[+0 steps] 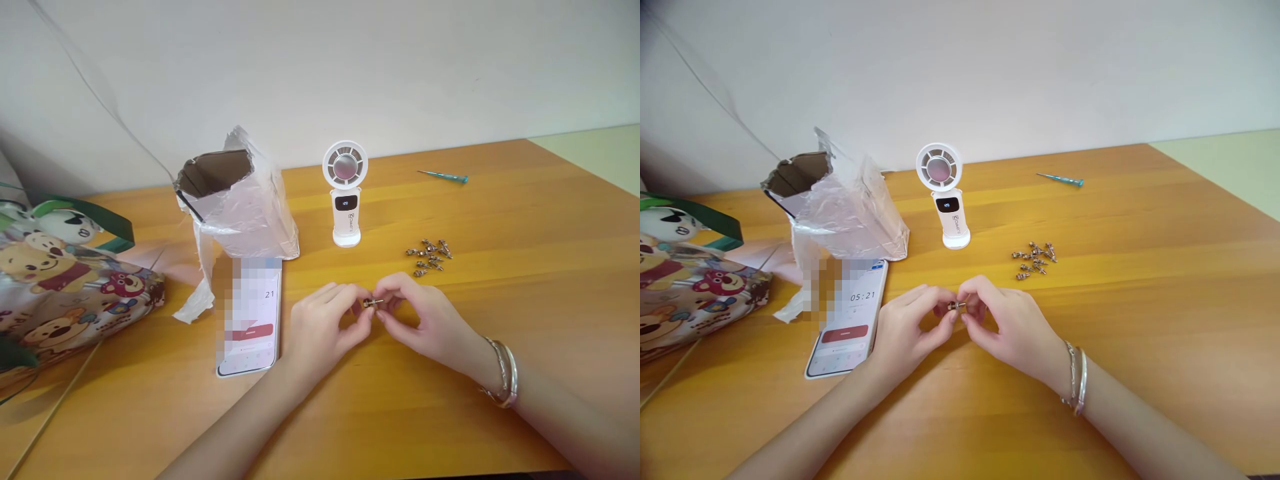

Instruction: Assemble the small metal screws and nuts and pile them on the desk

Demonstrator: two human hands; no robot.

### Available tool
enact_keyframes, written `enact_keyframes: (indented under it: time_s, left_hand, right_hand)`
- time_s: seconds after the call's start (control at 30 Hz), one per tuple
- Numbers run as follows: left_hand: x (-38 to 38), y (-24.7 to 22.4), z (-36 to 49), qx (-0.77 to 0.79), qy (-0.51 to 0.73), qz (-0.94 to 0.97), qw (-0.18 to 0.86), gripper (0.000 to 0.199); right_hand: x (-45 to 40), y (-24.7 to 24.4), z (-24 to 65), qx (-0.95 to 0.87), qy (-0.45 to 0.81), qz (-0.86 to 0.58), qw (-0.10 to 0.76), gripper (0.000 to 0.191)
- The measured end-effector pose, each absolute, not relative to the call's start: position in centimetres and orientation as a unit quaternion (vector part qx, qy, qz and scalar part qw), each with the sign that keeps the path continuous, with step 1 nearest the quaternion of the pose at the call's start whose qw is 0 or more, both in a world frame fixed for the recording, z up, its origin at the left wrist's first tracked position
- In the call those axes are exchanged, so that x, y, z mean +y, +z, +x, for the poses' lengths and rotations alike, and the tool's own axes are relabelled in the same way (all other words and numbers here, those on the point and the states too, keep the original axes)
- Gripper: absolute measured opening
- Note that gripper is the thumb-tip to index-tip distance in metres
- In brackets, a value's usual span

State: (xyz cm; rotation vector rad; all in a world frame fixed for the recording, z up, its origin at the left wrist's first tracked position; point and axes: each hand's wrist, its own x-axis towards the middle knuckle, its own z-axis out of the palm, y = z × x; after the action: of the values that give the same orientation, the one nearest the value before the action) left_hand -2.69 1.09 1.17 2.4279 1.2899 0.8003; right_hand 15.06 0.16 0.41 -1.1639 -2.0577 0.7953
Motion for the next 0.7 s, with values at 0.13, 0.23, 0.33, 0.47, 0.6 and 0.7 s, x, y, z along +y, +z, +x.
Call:
enact_keyframes:
  time_s: [0.13, 0.23, 0.33, 0.47, 0.6, 0.7]
  left_hand:
    - [1.08, 1.01, -2.7, 0.446, 0.267, 0.835, 0.182, 0.008]
    - [1.04, 0.95, -2.7, 0.439, 0.254, 0.837, 0.204, 0.009]
    - [0.99, 1.05, -2.63, 0.433, 0.235, 0.841, 0.224, 0.013]
    - [0.94, 1.17, -2.42, 0.433, 0.226, 0.839, 0.241, 0.016]
    - [0.91, 1.14, -2.29, 0.435, 0.216, 0.829, 0.276, 0.016]
    - [0.86, 1.03, -2.26, 0.419, 0.216, 0.817, 0.332, 0.017]
  right_hand:
    - [0.26, 0.2, 15.16, -0.798, 0.264, -0.437, 0.319, 0.019]
    - [0.25, 0.22, 15.23, -0.806, 0.243, -0.435, 0.319, 0.013]
    - [0.19, 0.35, 15.26, -0.818, 0.223, -0.434, 0.305, 0.009]
    - [0.16, 0.43, 15.23, -0.837, 0.187, -0.428, 0.285, 0.007]
    - [0.24, 0.57, 15.2, -0.851, 0.179, -0.421, 0.258, 0.008]
    - [0.26, 0.76, 15.14, -0.854, 0.197, -0.415, 0.243, 0.01]
